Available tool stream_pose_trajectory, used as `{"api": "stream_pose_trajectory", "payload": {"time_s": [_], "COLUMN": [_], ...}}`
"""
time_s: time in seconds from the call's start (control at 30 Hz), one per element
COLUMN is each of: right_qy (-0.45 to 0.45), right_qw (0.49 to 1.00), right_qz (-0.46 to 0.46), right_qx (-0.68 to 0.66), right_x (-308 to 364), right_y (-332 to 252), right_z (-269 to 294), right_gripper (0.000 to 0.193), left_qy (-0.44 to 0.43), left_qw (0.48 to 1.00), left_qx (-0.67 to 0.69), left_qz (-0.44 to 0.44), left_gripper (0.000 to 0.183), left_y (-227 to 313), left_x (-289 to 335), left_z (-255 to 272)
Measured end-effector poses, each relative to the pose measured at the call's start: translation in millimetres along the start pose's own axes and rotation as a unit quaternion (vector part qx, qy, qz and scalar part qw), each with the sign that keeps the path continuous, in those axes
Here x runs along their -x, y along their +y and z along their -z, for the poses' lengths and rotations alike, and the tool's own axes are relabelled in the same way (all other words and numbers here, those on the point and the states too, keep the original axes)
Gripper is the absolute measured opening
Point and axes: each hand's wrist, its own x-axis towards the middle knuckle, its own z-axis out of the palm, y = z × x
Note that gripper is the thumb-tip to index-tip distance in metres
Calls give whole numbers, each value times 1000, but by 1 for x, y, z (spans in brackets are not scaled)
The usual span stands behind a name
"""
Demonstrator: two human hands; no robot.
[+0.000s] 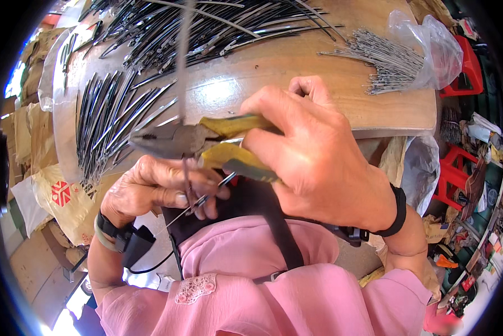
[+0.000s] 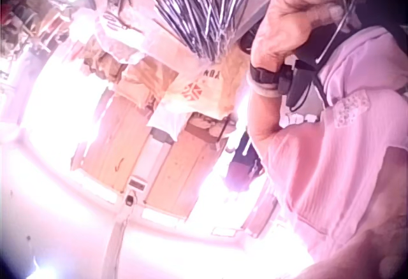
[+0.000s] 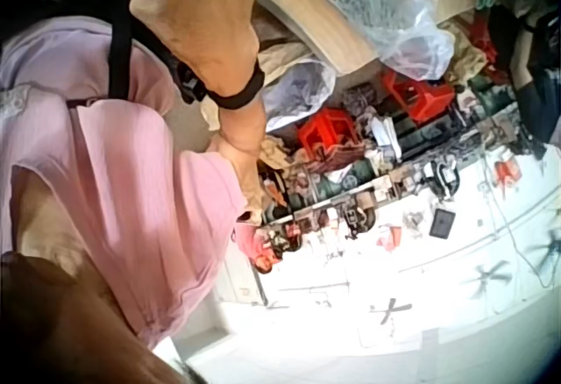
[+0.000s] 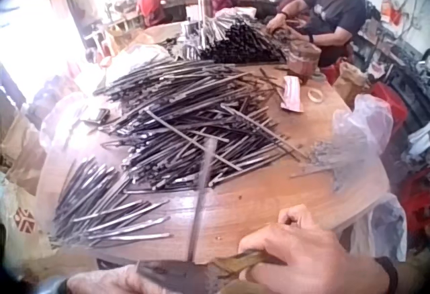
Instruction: The person groups several metal strips together and secures them by twisting a thin wire around the bundle with pliers.
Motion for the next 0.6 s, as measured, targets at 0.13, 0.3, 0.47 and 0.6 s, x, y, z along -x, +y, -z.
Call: {"api": "stream_pose_trajectory", "payload": {"time_s": [0.13, 0.3, 0.47, 0.6], "right_qy": [4, -17, -36, 8], "right_qw": [1000, 999, 996, 1000], "right_qz": [3, 5, 27, -15], "right_qx": [-27, -49, -77, -8], "right_x": [1, -1, 3, -1], "right_y": [1, -4, 2, 4], "right_z": [-5, -18, -33, -19], "right_gripper": [25, 21, 21, 19], "left_qy": [72, 87, 146, 190], "left_qw": [994, 990, 983, 945], "left_qx": [74, 69, 41, 263], "left_qz": [35, 92, -101, -41], "left_gripper": [31, 25, 19, 15], "left_y": [0, -10, -59, -56], "left_x": [1, -23, -27, -25], "left_z": [-4, -14, -29, -45]}}
